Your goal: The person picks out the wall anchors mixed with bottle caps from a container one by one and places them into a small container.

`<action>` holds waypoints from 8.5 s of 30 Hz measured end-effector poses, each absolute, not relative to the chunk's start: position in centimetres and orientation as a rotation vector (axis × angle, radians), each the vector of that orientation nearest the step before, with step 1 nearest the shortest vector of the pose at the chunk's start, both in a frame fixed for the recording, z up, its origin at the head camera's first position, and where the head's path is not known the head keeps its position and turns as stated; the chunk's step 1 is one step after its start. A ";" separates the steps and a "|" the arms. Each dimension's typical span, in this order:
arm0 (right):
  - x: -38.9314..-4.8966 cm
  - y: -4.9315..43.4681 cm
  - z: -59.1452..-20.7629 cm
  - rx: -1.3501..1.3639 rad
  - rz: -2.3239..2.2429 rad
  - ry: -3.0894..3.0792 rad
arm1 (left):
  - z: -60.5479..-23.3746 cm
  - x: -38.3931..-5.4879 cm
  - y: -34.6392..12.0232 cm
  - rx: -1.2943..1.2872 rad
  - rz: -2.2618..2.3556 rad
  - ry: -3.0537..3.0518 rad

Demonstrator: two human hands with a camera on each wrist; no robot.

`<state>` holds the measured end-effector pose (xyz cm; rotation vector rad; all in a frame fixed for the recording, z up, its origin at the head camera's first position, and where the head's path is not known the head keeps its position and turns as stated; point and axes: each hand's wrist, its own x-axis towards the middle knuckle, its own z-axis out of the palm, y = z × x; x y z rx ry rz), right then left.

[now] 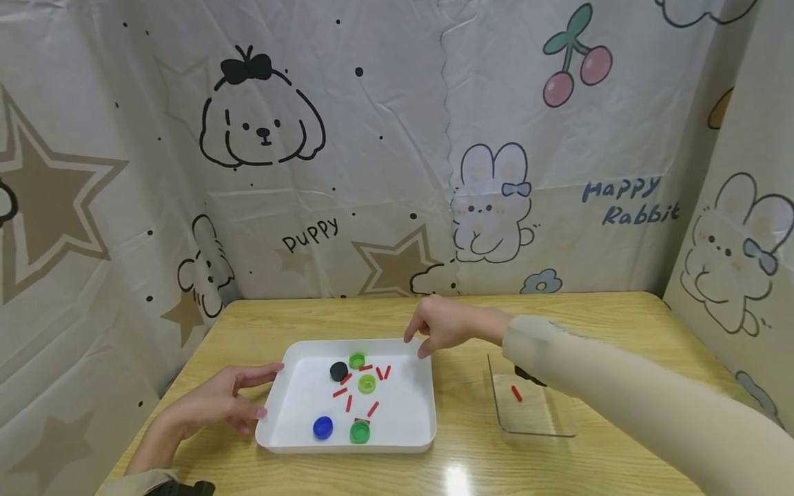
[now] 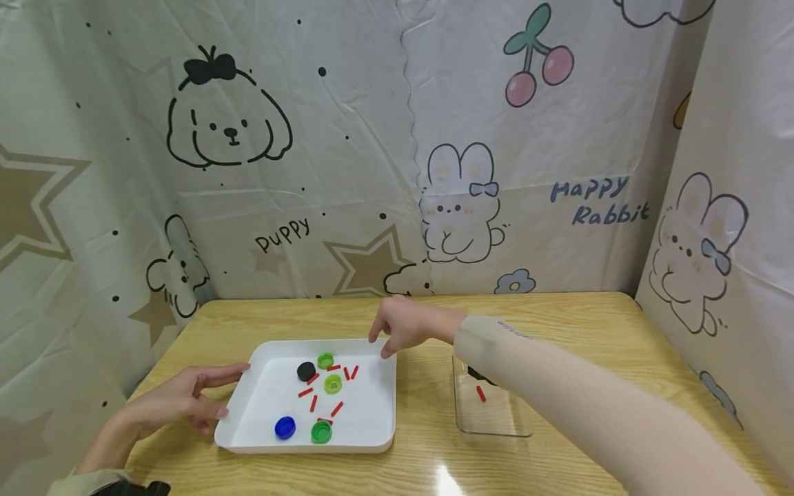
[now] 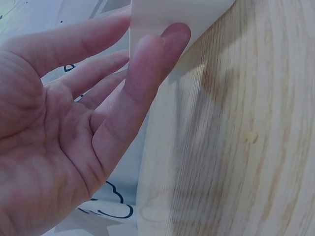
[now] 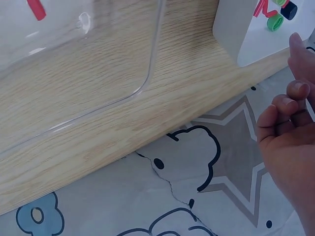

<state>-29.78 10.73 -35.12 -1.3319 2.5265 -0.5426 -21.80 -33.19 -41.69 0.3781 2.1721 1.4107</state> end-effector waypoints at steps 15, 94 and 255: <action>-30.9 7.7 -36.4 -1.220 -0.488 2.497 | -42.0 -21.9 -33.3 0.378 1.417 2.172; -30.4 4.0 -40.0 -1.168 -0.080 2.596 | -41.8 -21.7 -33.4 0.396 1.429 2.147; -23.9 25.8 -34.8 -1.033 -0.724 2.502 | -41.7 -21.7 -33.0 0.396 1.415 2.169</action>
